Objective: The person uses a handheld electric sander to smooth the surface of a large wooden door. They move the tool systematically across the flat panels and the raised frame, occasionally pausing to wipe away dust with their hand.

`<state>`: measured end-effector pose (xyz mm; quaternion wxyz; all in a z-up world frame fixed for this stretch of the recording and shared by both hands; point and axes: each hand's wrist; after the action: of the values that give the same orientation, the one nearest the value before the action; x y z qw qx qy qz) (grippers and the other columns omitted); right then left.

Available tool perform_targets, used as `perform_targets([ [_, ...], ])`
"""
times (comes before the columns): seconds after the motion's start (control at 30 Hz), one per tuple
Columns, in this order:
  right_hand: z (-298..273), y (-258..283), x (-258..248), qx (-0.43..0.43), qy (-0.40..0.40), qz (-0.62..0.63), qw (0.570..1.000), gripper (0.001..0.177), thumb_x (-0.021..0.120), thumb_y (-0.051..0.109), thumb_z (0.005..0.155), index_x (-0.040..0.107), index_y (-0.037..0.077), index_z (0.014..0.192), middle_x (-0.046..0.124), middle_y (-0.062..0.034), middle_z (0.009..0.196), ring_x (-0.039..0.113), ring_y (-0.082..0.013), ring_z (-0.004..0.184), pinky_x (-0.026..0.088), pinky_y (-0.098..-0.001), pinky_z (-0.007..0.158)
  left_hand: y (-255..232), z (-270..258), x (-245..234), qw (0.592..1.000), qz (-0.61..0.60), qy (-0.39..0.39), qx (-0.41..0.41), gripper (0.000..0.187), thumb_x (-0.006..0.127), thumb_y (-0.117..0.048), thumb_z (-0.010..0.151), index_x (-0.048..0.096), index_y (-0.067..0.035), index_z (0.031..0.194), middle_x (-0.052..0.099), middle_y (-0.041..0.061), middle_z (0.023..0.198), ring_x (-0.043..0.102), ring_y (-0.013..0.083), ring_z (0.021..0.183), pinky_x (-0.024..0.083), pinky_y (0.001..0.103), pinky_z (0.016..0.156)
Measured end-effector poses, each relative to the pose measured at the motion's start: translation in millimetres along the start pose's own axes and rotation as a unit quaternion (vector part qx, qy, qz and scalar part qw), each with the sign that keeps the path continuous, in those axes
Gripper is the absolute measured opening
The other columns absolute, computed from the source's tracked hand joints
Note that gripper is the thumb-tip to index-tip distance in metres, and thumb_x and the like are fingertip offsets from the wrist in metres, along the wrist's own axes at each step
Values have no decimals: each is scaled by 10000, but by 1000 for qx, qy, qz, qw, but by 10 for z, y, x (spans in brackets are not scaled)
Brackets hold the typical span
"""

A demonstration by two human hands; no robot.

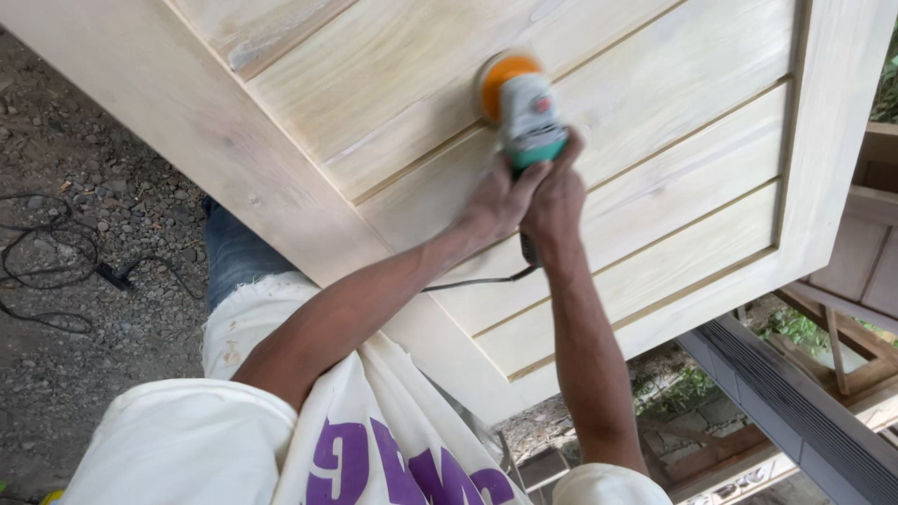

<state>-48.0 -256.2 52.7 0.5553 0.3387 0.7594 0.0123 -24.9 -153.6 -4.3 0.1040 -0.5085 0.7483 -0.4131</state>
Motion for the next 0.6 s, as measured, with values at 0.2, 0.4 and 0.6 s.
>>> perform_targets([
  [0.2,701,-768,-407,12,-66,40,997,598,651,391,1124,207,147,1441,742,-276,1155,778,-438,931,677,-513,715,-467,841,606,995,49,73,-42,1025,460,-823,787,424,46,1330,742,163,883,767,223,636,609,351,529],
  [0.4,854,-1081,-638,-9,-59,72,996,572,624,403,1141,204,121,1408,722,-283,1222,806,-428,978,659,-514,737,-520,1094,1018,987,123,95,-42,970,414,-846,819,557,36,1197,744,93,763,682,133,494,536,291,372],
  [0.6,247,-278,3,38,2,-22,999,688,539,405,1089,159,41,1532,730,-226,876,730,-429,754,567,-518,592,-129,243,24,990,93,50,-94,960,453,-773,815,444,-29,1422,748,207,1058,772,353,902,616,466,690],
])
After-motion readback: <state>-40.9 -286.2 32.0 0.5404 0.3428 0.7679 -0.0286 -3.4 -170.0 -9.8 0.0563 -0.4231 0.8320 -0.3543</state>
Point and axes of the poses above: each hand's wrist, its own z-axis towards the middle knuckle, its own x-axis out of the palm, y = z × x
